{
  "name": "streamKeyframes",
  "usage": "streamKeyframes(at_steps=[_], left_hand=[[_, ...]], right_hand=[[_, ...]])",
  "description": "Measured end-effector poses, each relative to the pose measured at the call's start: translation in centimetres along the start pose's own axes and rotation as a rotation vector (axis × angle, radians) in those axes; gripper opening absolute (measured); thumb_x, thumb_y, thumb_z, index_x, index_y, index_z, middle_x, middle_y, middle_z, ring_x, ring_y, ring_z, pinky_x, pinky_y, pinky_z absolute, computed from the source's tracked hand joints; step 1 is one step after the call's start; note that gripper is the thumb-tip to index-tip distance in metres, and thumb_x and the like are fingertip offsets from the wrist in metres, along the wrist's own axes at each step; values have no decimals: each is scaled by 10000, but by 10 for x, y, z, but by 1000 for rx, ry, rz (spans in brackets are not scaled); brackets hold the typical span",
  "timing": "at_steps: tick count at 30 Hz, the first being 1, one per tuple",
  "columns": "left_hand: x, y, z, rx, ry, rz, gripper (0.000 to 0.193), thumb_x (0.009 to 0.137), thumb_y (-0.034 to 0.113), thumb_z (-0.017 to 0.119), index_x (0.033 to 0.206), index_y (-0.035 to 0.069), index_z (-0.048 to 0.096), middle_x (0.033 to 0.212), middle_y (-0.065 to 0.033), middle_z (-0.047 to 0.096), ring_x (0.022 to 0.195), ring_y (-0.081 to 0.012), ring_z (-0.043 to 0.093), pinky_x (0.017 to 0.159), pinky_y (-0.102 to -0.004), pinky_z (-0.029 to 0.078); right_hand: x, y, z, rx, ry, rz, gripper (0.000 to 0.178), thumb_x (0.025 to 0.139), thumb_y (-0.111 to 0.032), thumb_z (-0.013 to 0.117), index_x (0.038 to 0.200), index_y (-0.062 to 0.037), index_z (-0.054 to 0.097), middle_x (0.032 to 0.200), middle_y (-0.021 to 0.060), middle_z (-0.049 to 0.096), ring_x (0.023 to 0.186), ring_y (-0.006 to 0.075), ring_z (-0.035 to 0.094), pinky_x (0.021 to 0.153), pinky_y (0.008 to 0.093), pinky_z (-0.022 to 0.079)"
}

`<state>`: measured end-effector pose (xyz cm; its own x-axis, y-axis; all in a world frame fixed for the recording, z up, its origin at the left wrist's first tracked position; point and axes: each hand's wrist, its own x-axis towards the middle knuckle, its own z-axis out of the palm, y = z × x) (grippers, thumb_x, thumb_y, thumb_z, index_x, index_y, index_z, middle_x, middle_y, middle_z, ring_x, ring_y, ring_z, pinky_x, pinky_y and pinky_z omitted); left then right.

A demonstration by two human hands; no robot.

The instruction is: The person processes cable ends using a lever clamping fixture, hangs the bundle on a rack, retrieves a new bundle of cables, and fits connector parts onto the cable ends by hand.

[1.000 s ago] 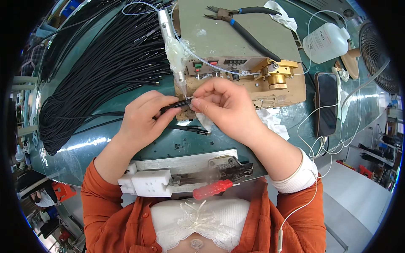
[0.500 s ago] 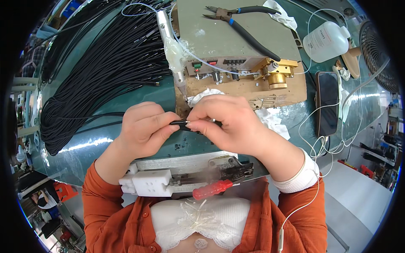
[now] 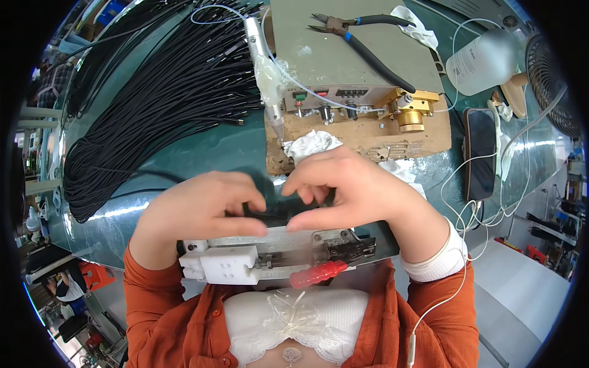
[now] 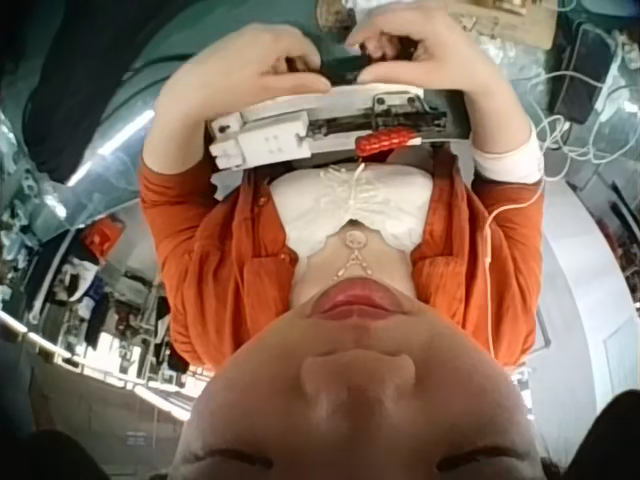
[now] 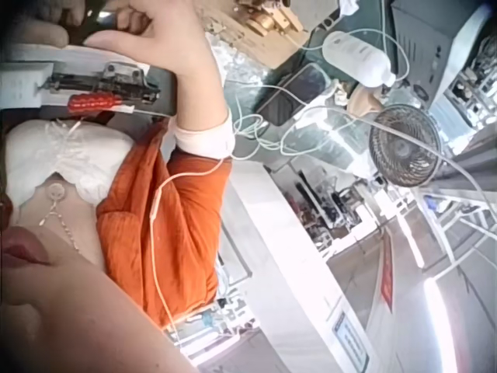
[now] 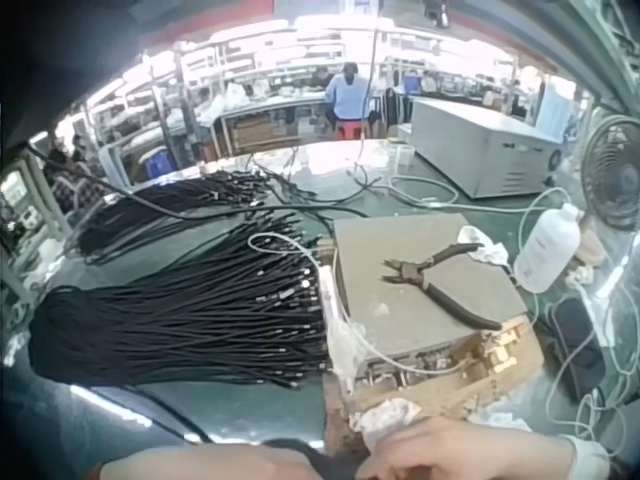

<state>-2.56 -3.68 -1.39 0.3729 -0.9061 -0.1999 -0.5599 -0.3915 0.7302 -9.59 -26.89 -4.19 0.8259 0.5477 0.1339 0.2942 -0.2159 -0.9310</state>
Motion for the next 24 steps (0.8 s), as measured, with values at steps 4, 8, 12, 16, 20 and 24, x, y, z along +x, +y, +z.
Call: streamKeyframes(at_steps=[4,8,12,16,20,24], left_hand=[[-1,-33,-5,579,414,-117,238,666,110,693,864,21,594,818,-100,559,845,-275,566,720,-334,473],[3,-60,-9,642,615,-282,257,661,14,627,911,14,567,840,-110,553,837,-285,557,755,-359,475],[-2,-56,-9,632,450,-411,246,655,-2,620,896,12,573,886,-105,541,838,-288,552,761,-357,473],[-11,-52,-18,826,465,-346,243,648,7,633,886,23,585,888,-111,561,850,-284,555,795,-390,438],[-13,-51,-18,849,380,-498,189,663,66,668,827,22,584,834,-118,597,824,-281,571,821,-394,397],[-10,-51,-24,756,263,-631,168,693,104,655,805,13,569,792,-116,608,800,-271,591,789,-396,402]], right_hand=[[-3,0,-4,19,96,-18,270,726,-173,749,911,-17,630,661,46,547,557,155,511,504,269,408],[-1,1,1,2,102,-10,222,763,-175,717,898,-21,629,667,48,559,571,157,527,517,273,418],[0,4,1,-4,81,-6,206,777,-179,704,888,-23,628,672,53,569,582,164,544,525,279,426],[-2,3,1,-1,94,4,197,785,-183,696,874,-21,629,678,60,577,602,175,565,535,286,439],[0,2,1,-21,80,-1,185,799,-183,681,868,-19,631,694,67,589,619,188,580,544,290,452],[0,3,0,-36,87,-4,182,812,-187,665,873,-18,631,708,76,598,625,199,586,547,292,458]])
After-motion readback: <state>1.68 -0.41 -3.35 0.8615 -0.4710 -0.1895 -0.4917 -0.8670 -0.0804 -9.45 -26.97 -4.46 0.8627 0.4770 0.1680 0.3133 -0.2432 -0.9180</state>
